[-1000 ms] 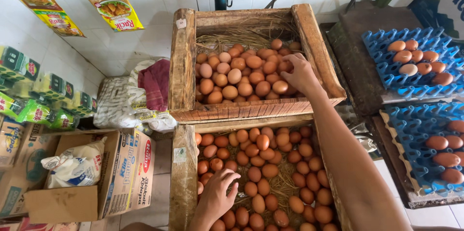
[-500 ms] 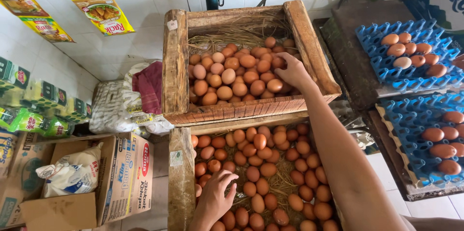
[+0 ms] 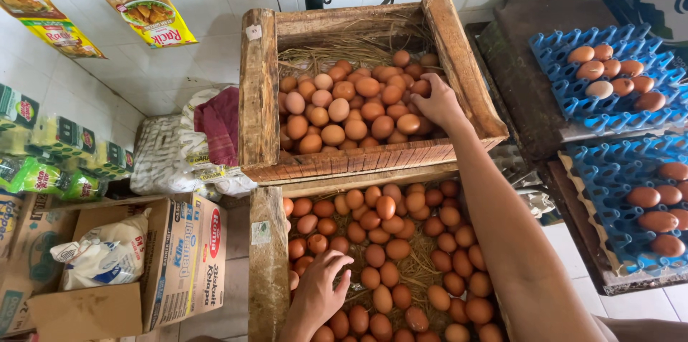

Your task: The person sorts brown eggs by hand from a lower wooden crate into an upper wooden crate. The person repeatedly picks up eggs from the lower crate and places them into the upper crate, arranging them among straw.

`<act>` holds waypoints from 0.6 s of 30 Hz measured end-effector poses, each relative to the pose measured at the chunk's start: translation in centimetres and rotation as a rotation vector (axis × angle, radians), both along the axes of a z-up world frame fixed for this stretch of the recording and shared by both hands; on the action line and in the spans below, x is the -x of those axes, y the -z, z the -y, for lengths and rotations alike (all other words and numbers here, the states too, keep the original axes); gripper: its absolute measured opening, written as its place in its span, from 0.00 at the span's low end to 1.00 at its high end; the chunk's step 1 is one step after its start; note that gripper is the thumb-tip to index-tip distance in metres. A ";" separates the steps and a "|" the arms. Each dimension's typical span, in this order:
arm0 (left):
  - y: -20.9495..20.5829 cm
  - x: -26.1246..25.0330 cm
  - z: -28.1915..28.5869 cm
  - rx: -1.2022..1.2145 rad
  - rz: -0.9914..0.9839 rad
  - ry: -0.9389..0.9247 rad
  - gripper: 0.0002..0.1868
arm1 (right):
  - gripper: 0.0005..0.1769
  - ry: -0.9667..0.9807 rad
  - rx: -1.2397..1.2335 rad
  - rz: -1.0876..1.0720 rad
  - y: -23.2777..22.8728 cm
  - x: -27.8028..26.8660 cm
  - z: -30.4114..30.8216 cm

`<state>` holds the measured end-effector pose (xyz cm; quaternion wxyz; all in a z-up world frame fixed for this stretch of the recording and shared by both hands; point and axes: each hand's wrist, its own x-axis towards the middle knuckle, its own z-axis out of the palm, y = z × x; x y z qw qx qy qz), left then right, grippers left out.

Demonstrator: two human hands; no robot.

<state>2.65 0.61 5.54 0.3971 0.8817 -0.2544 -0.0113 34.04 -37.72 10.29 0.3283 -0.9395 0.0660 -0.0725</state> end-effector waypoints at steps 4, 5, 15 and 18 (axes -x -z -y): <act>-0.1 0.0 0.0 -0.003 -0.021 -0.005 0.12 | 0.33 0.039 0.000 -0.010 0.7 -0.4 0.0; 0.0 0.0 0.1 -0.010 -0.014 -0.003 0.12 | 0.31 0.016 0.033 0.066 1.7 -1.0 0.4; -0.1 0.0 -0.1 -0.010 0.003 0.000 0.11 | 0.28 0.036 0.099 0.052 2.5 -1.5 0.3; -0.3 0.1 -0.2 -0.006 -0.016 0.005 0.11 | 0.32 0.054 0.090 -0.025 0.8 -0.4 -0.8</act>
